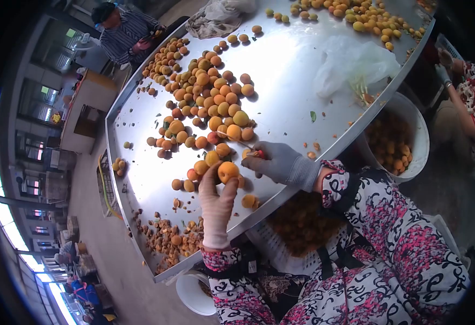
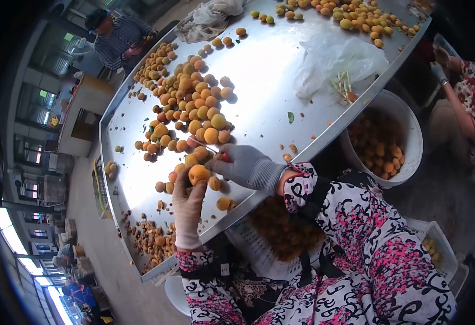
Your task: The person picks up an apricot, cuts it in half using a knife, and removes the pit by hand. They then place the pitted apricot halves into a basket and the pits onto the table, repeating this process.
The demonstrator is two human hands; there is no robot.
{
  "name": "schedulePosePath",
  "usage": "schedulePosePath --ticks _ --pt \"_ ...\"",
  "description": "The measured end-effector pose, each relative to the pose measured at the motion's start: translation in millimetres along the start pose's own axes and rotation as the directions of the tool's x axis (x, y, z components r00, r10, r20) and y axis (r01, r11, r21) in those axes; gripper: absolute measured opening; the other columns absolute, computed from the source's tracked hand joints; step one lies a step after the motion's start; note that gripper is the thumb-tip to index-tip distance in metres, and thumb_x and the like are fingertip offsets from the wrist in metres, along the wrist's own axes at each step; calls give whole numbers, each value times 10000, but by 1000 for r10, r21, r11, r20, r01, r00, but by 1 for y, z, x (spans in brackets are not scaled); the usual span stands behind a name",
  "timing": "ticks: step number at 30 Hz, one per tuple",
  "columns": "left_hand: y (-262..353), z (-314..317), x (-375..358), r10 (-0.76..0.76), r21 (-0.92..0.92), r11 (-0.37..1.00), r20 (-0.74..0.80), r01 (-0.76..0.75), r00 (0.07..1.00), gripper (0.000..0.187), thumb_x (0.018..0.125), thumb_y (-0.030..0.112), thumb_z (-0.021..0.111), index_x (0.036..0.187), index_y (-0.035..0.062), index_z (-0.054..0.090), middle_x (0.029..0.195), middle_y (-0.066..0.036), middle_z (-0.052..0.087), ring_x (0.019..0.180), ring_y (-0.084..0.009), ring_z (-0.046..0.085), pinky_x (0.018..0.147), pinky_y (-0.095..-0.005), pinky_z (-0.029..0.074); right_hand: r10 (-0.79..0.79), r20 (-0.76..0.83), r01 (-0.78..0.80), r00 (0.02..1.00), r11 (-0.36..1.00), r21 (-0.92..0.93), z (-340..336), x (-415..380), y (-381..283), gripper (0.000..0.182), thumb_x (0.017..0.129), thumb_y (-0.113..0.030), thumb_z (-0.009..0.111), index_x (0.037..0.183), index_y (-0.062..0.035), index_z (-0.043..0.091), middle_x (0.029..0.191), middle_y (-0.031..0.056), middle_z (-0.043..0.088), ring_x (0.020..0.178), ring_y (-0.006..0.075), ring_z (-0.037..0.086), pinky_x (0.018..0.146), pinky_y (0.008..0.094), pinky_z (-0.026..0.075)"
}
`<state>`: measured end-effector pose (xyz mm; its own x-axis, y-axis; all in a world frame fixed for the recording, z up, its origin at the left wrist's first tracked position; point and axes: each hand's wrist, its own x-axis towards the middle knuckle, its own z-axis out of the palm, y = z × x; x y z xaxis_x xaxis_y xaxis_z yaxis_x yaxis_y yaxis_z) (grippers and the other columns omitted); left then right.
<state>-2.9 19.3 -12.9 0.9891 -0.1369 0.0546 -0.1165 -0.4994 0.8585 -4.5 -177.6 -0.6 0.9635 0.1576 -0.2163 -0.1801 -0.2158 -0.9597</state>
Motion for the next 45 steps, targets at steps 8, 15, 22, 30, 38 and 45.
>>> schedulePosePath --ticks 8,15,22,30,38,45 --pt "57 28 -14 47 -425 905 101 0 994 484 796 60 570 1239 54 376 1108 -85 497 1006 -154 504 852 -266 433 213 241 -317 947 753 577 -7 -10 -14 409 854 -417 504 933 -16 529 670 40 545 409 91 453 372 217 379" --pt "55 27 -12 -58 -624 775 83 97 995 536 755 54 606 1236 77 370 1096 -73 466 977 -160 497 853 -278 432 38 106 -55 994 985 161 -9 -18 -19 415 874 -439 477 888 -29 536 581 9 499 439 83 444 415 215 368" --pt "47 4 -17 -15 -708 625 410 329 912 576 689 202 664 1186 35 427 928 -86 546 790 -177 559 747 -285 457 -219 67 202 973 958 203 -18 -24 -9 399 912 -406 442 942 -22 547 645 27 512 566 78 480 515 227 392" --pt "46 15 -20 -47 -746 563 400 355 915 633 669 371 680 1137 12 452 845 -79 548 688 -164 546 596 -263 429 -288 104 292 952 956 -24 -8 -28 -6 380 913 -373 449 1049 -34 550 805 165 600 772 296 600 679 346 448" --pt "41 23 -24 -161 -755 492 411 434 897 593 670 402 652 1069 -1 480 788 -68 532 562 -150 514 466 -244 396 -174 65 185 983 936 -300 2 -33 -6 401 901 -446 403 995 -70 503 861 174 611 802 353 604 728 418 477" --pt "64 21 -13 -215 -534 771 295 347 931 387 747 247 598 1043 21 492 787 -27 520 649 -102 510 576 -217 423 -164 11 152 986 883 -445 -9 -24 -14 375 904 -417 389 1012 -75 498 777 155 622 765 339 612 691 425 479"
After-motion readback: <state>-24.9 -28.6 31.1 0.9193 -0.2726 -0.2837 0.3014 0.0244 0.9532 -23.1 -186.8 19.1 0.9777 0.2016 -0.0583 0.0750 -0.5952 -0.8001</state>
